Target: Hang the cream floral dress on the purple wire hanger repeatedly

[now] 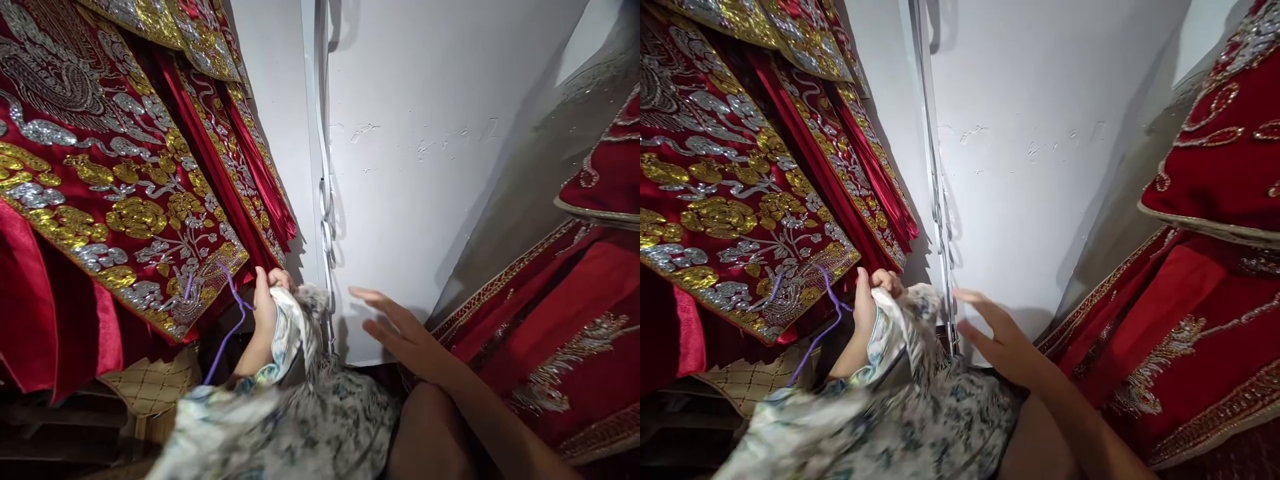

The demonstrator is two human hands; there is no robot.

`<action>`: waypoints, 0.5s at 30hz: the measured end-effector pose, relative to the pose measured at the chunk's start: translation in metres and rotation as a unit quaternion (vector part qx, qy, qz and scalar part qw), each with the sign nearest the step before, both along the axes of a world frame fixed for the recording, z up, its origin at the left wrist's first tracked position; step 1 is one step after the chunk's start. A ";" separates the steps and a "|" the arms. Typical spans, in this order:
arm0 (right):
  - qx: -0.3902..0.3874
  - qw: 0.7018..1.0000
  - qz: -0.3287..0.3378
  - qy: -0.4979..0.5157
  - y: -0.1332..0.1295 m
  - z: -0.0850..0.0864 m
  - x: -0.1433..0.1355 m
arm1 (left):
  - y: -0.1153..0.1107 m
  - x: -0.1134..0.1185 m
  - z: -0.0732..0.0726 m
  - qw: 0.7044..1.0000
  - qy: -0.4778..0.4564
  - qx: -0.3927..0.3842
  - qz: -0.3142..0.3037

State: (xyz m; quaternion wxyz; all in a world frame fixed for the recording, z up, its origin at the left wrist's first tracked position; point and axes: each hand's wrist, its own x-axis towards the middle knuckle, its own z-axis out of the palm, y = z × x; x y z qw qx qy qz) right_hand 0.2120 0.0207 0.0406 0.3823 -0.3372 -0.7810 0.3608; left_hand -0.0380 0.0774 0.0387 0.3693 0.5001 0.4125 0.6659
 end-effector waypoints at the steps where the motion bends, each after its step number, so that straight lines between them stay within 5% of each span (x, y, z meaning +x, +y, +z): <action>1: -0.012 0.999 -0.040 0.002 0.009 -0.013 -0.001 | -0.002 0.008 0.002 0.996 -0.051 -0.006 -0.077; 4: -0.056 0.997 -0.057 0.018 0.021 -0.043 -0.004 | -0.011 0.027 0.007 0.941 -0.182 -0.048 -0.282; 6: -0.083 0.993 -0.056 0.057 0.019 -0.055 -0.002 | -0.018 0.034 0.006 0.914 -0.215 -0.069 -0.337; 11: -0.149 0.972 -0.107 0.144 0.007 -0.071 0.024 | -0.031 0.025 0.001 0.925 -0.256 -0.071 -0.272; 15: -0.180 0.966 -0.101 0.155 -0.006 -0.076 0.042 | -0.037 0.022 0.008 0.904 -0.273 -0.090 -0.318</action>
